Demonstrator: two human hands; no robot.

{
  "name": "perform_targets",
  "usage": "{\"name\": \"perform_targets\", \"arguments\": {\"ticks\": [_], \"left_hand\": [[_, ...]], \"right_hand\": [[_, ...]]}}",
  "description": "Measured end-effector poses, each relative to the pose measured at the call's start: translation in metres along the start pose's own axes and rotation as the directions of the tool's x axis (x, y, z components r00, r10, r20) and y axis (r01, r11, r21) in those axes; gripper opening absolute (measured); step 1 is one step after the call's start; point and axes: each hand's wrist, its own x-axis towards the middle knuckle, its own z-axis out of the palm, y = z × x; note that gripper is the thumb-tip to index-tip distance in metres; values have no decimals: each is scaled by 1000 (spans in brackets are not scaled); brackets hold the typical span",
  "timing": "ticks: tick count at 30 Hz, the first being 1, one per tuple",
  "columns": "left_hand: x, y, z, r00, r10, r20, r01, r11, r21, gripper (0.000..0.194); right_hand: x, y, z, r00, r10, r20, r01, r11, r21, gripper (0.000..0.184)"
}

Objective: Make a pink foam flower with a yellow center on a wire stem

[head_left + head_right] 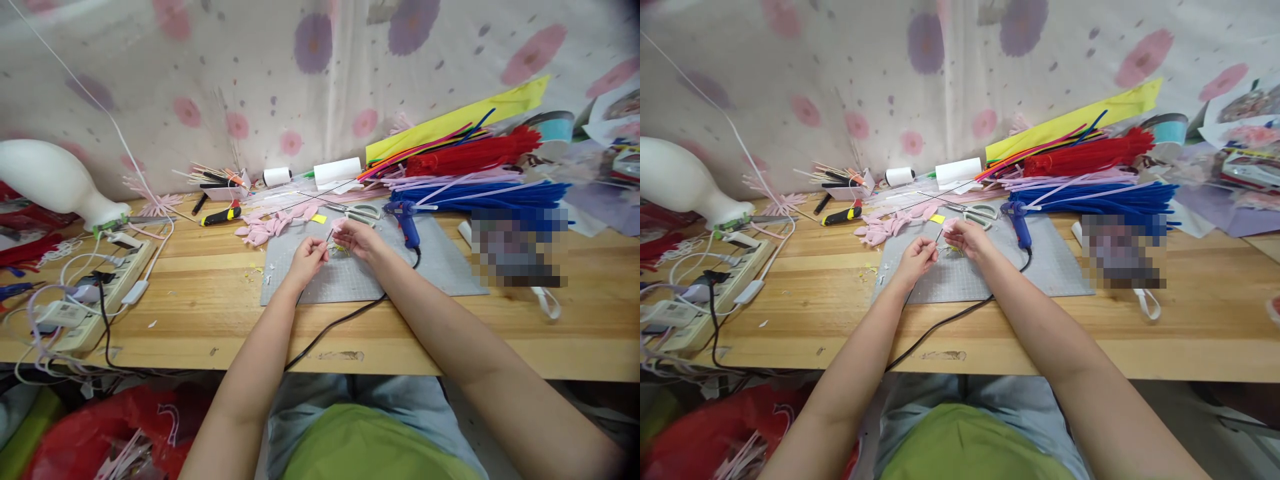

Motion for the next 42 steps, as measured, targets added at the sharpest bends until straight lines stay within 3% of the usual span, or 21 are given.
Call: {"name": "perform_targets", "arguments": {"ticks": [4,9,12,16,25,42], "left_hand": [[4,3,-1,1000,16,-16,-17,999,-33,24],[12,24,-2,998,53,15,-52,997,-50,26],[17,35,-3,995,96,34,-98,994,49,20],[21,39,-6,980,197,-28,-188,963,194,16],[32,34,-15,972,225,-64,-204,949,240,13],[38,26,-19,965,263,12,-253,912,324,18]], "right_hand": [[-1,-2,5,998,61,-3,-61,998,0,17],[0,-18,9,995,102,-7,-102,995,16,22],[1,-33,12,998,70,11,-70,997,34,20],[4,-45,14,999,40,1,-40,998,46,18],[18,-26,18,990,122,65,-126,990,67,22],[19,-26,21,984,146,105,-157,982,107,23]]}}
